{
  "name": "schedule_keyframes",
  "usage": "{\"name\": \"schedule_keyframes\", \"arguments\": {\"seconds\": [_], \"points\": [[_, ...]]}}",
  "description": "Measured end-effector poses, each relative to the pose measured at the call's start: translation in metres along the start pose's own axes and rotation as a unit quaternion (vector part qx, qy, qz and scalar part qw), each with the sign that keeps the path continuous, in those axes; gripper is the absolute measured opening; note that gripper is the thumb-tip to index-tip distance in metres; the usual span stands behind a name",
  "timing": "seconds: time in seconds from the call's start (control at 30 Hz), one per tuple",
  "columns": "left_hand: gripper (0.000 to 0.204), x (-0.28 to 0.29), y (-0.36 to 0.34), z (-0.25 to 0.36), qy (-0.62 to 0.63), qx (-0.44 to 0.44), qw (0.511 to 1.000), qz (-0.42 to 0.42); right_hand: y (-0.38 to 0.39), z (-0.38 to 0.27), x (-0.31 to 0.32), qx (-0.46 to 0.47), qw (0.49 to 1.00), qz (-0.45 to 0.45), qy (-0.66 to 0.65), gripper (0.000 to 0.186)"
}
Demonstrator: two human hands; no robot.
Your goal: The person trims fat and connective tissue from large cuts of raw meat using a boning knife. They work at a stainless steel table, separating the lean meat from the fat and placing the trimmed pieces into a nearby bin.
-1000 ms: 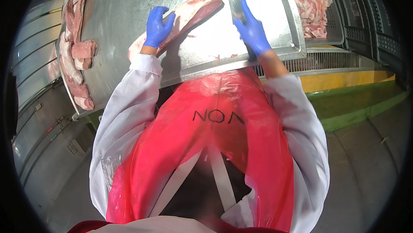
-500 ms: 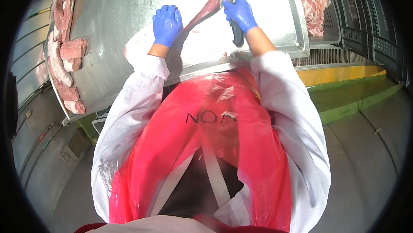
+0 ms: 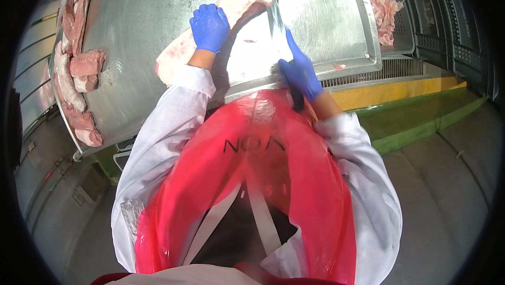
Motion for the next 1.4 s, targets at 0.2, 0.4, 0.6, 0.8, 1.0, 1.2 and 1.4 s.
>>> {"name": "schedule_keyframes", "arguments": {"seconds": [0.2, 0.4, 0.6, 0.8, 1.0, 1.2, 1.4], "points": [[0.027, 0.005, -0.009, 0.013, 0.032, -0.05, 0.998, 0.022, 0.07, 0.024, 0.085, -0.023, 0.988, 0.058, -0.143, 0.078], [0.031, -0.005, -0.056, 0.127, 0.067, -0.094, 0.993, -0.035, -0.01, -0.009, 0.15, 0.091, 0.985, 0.091, -0.113, 0.078], [0.036, -0.001, -0.081, 0.103, 0.132, 0.112, 0.977, -0.128, -0.06, -0.019, 0.132, 0.101, 0.988, 0.017, -0.114, 0.078], [0.043, -0.012, -0.092, 0.129, 0.091, 0.112, 0.979, -0.145, -0.104, -0.055, 0.132, 0.125, 0.989, 0.005, -0.075, 0.078], [0.033, -0.014, -0.088, 0.094, 0.19, 0.227, 0.95, -0.103, -0.122, -0.048, 0.129, 0.114, 0.993, 0.002, -0.017, 0.078], [0.031, -0.028, -0.092, 0.078, 0.213, 0.185, 0.957, -0.07, -0.144, -0.077, 0.08, 0.167, 0.984, -0.047, 0.035, 0.076], [0.036, -0.025, -0.083, 0.078, 0.263, 0.21, 0.94, -0.059, -0.108, -0.035, 0.067, 0.095, 0.982, -0.123, 0.108, 0.071]]}}
Point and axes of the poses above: each hand's wrist, its own y-axis away from the middle knuckle, its own x-axis out of the back of the hand, z = x × y, the point moved 6 cm from there along -y, towards the middle knuckle, and after that the axes turned 9 degrees about -x, right-handed, at the moved point
